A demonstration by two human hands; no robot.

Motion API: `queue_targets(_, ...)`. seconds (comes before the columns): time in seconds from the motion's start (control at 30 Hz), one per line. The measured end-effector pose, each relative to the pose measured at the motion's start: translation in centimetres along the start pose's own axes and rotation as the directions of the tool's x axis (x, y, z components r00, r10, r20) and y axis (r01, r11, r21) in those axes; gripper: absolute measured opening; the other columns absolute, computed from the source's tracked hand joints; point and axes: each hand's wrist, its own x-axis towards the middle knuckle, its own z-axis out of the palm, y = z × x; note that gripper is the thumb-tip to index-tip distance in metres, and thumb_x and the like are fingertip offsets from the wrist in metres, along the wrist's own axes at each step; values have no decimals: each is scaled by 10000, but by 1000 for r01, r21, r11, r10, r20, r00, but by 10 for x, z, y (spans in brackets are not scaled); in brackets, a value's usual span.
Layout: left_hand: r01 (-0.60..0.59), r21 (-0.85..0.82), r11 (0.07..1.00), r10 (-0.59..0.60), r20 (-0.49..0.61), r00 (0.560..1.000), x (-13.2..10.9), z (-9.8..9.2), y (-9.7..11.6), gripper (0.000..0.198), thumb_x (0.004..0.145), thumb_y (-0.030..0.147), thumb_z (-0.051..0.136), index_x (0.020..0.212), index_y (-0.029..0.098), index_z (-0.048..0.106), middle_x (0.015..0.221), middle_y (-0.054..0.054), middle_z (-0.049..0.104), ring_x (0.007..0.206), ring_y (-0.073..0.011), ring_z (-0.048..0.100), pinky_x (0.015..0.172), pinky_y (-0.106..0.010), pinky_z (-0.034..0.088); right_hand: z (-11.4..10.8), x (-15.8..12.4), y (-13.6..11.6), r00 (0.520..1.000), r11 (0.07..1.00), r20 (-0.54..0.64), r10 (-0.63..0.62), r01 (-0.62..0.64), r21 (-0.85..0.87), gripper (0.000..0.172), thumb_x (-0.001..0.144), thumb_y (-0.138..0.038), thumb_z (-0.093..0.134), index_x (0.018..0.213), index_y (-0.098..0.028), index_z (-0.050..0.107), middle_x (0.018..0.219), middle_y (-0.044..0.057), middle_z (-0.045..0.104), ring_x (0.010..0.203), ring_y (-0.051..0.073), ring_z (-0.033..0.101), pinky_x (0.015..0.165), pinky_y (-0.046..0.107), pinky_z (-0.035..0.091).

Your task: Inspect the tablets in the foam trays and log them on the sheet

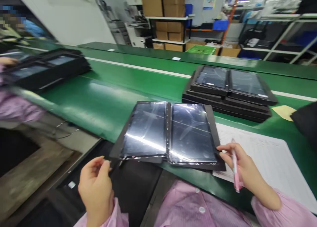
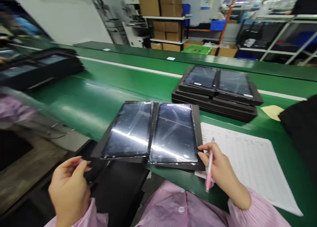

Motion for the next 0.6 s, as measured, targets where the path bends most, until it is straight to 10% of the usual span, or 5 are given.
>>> queue_targets(0.17,309,-206,928,-260,232,937,12,-2,-4,444,501,341,751,858,147,573,641,7,579,603,-139,558,499,-203,414,0,7,11,994,998,-86,-63,63,-9,366,758,-560,554,911,-231,504,878,68,663,659,185,597,580,303,484)
queue_targets(0.6,491,-105,865,-403,437,804,1,-1,2,717,604,503,695,1146,88,481,685,-52,652,544,-177,607,468,-239,443,-7,19,-5,975,974,-120,-189,170,-151,266,730,-574,598,838,-346,514,799,80,687,714,273,663,529,380,523)
